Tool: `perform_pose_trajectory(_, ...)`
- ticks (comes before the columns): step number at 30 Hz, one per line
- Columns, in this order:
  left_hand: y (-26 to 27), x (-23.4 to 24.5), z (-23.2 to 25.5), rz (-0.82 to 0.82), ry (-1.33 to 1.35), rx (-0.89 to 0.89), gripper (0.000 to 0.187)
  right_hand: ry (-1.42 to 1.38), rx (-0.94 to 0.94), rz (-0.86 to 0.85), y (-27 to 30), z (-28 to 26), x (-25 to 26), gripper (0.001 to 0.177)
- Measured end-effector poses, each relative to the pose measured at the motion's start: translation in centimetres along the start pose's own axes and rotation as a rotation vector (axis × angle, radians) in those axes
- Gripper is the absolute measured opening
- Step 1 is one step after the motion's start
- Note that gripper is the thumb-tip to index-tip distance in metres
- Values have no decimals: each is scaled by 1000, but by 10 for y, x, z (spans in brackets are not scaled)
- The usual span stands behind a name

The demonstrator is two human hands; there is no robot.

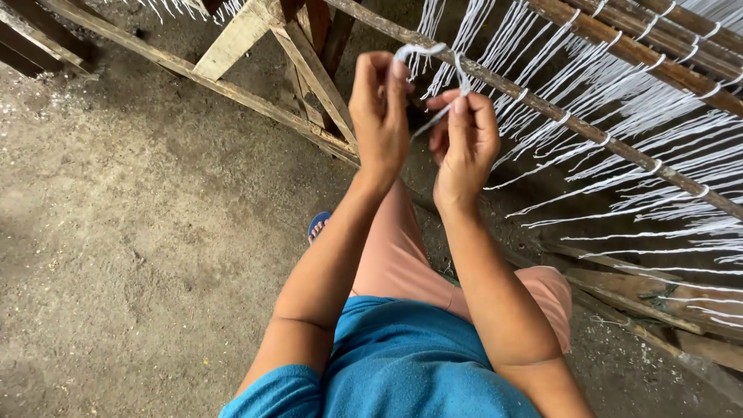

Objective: Tying white threads onto wooden rods of a weaving loom

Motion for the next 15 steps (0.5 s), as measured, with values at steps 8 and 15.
perform_pose_trajectory(8, 1, 6, -3, 30, -8, 82, 24, 113, 65, -24, 20, 20, 2, 16)
perform_pose_trajectory(15, 17, 14, -5, 24, 16, 88, 18, 611, -235, -354, 83, 159, 72, 32)
Point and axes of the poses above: each hand's wrist, its own y-axis away from the middle knuckle, its own x-axis out of the back of the hand, z = x × y, the point moved 1 cm from there along -y, towards the middle knuckle, and after that the axes turned 1 degree about -x, right-handed, at the moved point
